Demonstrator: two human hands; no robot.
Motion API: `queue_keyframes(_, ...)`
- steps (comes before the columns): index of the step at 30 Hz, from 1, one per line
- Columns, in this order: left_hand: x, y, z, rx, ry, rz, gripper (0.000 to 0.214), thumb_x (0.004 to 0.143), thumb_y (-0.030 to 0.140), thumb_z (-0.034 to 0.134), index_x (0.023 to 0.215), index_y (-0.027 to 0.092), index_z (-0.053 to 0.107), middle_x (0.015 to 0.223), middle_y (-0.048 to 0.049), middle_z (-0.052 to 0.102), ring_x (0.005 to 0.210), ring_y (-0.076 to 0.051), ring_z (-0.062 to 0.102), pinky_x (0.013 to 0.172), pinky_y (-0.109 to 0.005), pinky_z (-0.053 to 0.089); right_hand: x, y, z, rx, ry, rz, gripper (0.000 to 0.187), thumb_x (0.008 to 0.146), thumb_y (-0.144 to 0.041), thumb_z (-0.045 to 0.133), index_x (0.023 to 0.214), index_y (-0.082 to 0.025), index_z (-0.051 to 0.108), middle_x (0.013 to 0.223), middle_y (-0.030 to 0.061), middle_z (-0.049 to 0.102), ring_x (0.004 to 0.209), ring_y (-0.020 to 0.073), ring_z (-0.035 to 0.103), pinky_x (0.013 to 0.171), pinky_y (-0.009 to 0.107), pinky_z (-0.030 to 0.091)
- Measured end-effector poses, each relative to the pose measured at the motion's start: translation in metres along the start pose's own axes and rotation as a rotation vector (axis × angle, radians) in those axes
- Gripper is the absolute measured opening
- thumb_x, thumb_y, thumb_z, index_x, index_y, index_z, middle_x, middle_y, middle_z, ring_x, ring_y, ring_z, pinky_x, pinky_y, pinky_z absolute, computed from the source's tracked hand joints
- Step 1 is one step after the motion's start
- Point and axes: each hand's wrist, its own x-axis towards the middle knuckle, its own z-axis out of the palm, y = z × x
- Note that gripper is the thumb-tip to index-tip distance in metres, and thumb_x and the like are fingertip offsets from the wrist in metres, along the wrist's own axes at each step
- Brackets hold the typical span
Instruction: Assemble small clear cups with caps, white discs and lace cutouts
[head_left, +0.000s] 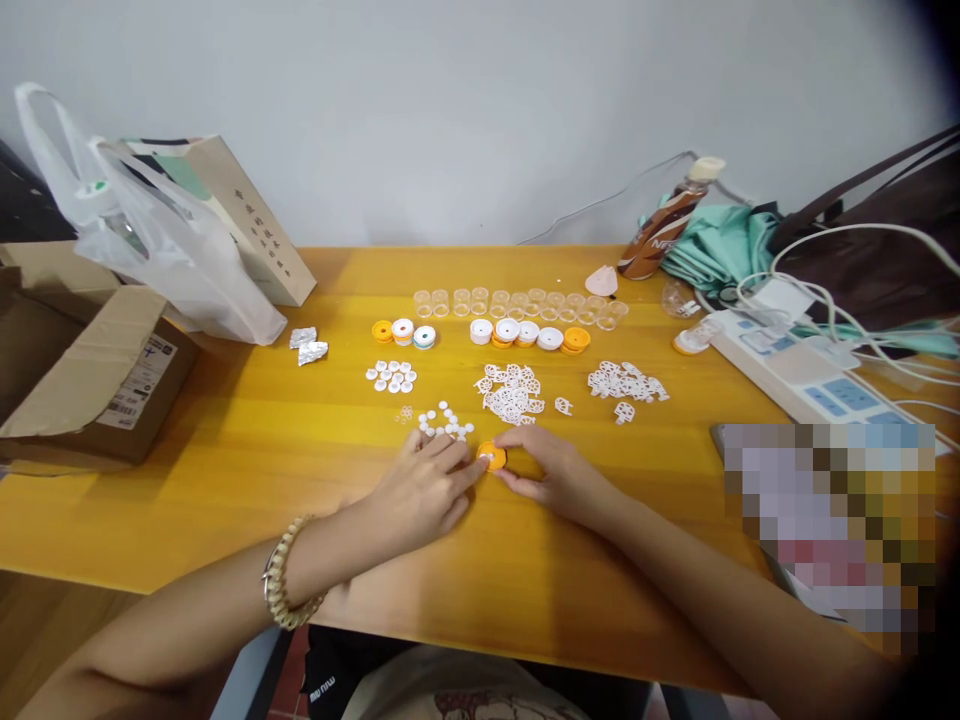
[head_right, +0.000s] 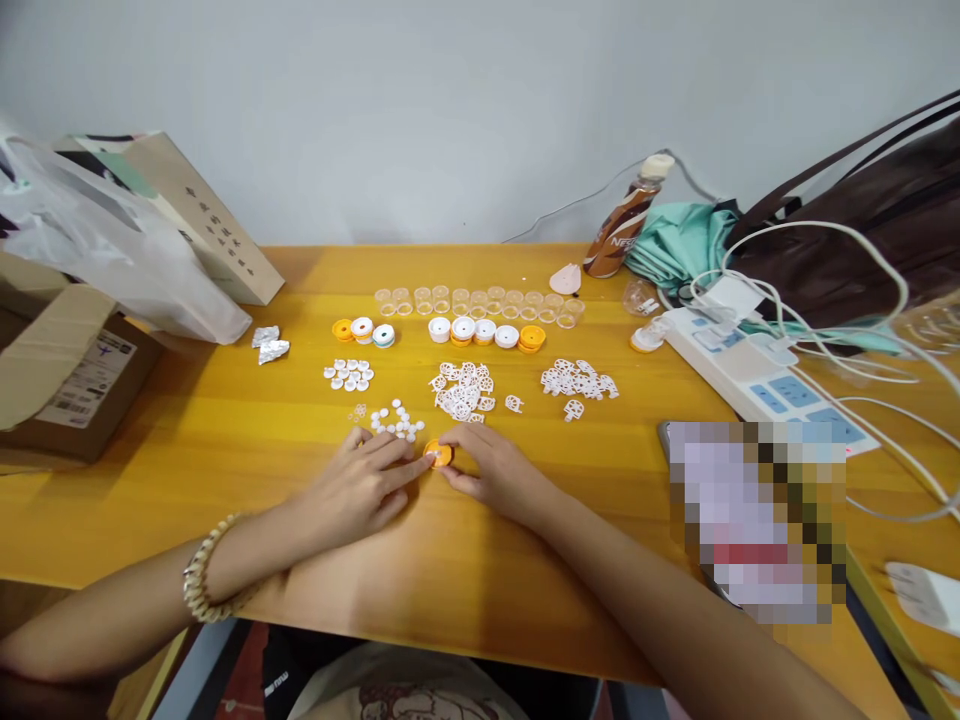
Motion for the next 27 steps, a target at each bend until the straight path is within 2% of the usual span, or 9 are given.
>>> queue_keyframes(5,-0.0004,-0.0007,-0.0001,-0.022,0.001,0.001,0.035,0.082,0.019,0.044,0.117,0.021,0.051,0.097,-0.0066,0.058,0.088,-0.021,0.049,0.072,-0.036,0.027,-0.0004,0.0027,0.0027,-0.014,0.028,-0.068,0.027,0.079,-0.016,0.056,0.105,-0.022,0.053,0.091,0.0067,0.063,0.084,0.0182,0.060,0.075,0.033,0.052)
queue_keyframes(10,0.0008,-0.0034,-0.0019,-0.084,0.000,-0.009,0.030,0.081,0.017,0.044,0.108,0.022,0.056,0.098,-0.0047,0.057,0.088,-0.020,0.050,0.075,-0.036,0.027,-0.0028,0.0053,0.0059,-0.037,0.042,-0.086,0.021,0.080,-0.016,0.056,0.099,-0.025,0.058,0.092,0.0055,0.063,0.083,0.0162,0.060,0.072,0.030,0.053)
queue_keyframes(19,0.0005,-0.0018,-0.0013,-0.060,-0.001,-0.013,0.033,0.082,0.017,0.043,0.112,0.022,0.054,0.098,-0.0053,0.057,0.090,-0.020,0.049,0.074,-0.036,0.027,-0.0031,0.0080,0.0068,-0.059,0.064,-0.127,0.021,0.079,-0.014,0.058,0.098,-0.022,0.057,0.090,0.0059,0.064,0.082,0.0158,0.060,0.071,0.029,0.053)
queue_keyframes(24,0.0010,-0.0010,0.0041,-0.087,0.036,0.004,0.028,0.084,0.021,0.043,0.108,0.020,0.057,0.093,-0.0056,0.059,0.088,-0.020,0.050,0.074,-0.036,0.028,-0.0031,0.0078,0.0069,-0.032,0.080,-0.124,0.025,0.078,-0.013,0.058,0.101,-0.024,0.055,0.090,0.0051,0.064,0.082,0.0153,0.060,0.072,0.029,0.053)
queue_keyframes(27,0.0010,-0.0054,0.0053,-0.145,0.106,0.010,0.029,0.086,0.021,0.042,0.112,0.021,0.056,0.093,-0.0044,0.061,0.085,-0.018,0.051,0.073,-0.034,0.029,-0.0028,0.0073,0.0063,-0.022,0.067,-0.113,0.027,0.078,-0.013,0.058,0.103,-0.024,0.055,0.091,0.0055,0.064,0.083,0.0157,0.060,0.073,0.030,0.053)
